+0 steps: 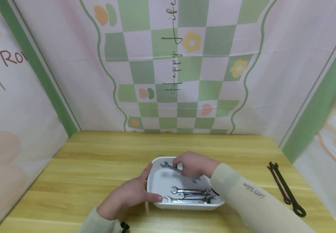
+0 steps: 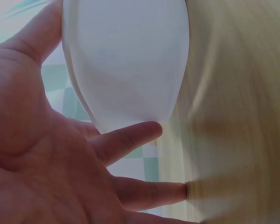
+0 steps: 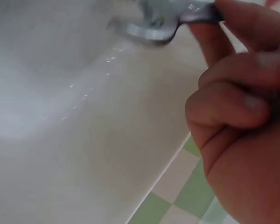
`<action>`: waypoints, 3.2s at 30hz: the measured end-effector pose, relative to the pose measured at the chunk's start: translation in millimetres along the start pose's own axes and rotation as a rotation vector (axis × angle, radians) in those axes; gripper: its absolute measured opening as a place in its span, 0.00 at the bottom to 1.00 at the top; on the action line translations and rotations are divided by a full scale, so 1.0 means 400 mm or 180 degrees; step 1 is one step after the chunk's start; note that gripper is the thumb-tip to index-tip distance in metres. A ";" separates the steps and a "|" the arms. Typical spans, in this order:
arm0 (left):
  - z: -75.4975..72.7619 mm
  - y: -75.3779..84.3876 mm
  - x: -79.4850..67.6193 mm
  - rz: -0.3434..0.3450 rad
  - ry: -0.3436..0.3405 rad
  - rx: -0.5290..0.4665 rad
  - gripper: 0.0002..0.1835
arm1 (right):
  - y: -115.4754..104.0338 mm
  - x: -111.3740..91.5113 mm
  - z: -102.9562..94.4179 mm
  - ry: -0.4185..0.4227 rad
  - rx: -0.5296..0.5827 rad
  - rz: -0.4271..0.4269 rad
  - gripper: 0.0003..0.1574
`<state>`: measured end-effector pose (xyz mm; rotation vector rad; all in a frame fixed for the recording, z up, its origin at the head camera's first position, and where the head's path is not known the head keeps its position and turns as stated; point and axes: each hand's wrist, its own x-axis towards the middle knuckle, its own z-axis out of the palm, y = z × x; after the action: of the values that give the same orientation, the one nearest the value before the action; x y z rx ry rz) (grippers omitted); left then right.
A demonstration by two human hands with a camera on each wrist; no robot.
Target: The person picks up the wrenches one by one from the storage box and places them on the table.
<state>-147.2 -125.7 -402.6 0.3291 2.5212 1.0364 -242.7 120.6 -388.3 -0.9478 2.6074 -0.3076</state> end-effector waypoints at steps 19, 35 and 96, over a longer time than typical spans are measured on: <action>0.006 -0.008 0.008 -0.0051 -0.0010 -0.0061 0.69 | 0.037 -0.039 -0.050 0.0551 0.3001 0.0382 0.04; 0.005 -0.002 0.007 -0.0064 -0.0021 -0.0075 0.70 | 0.046 -0.050 -0.065 0.0824 0.3796 0.0616 0.07; 0.008 -0.005 0.001 0.0016 0.0000 -0.0110 0.70 | 0.255 -0.362 0.083 0.0772 0.2042 0.1971 0.14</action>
<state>-146.4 -124.8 -406.1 0.3258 2.5006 1.0805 -184.9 289.4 -415.0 0.1187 2.5658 -1.0399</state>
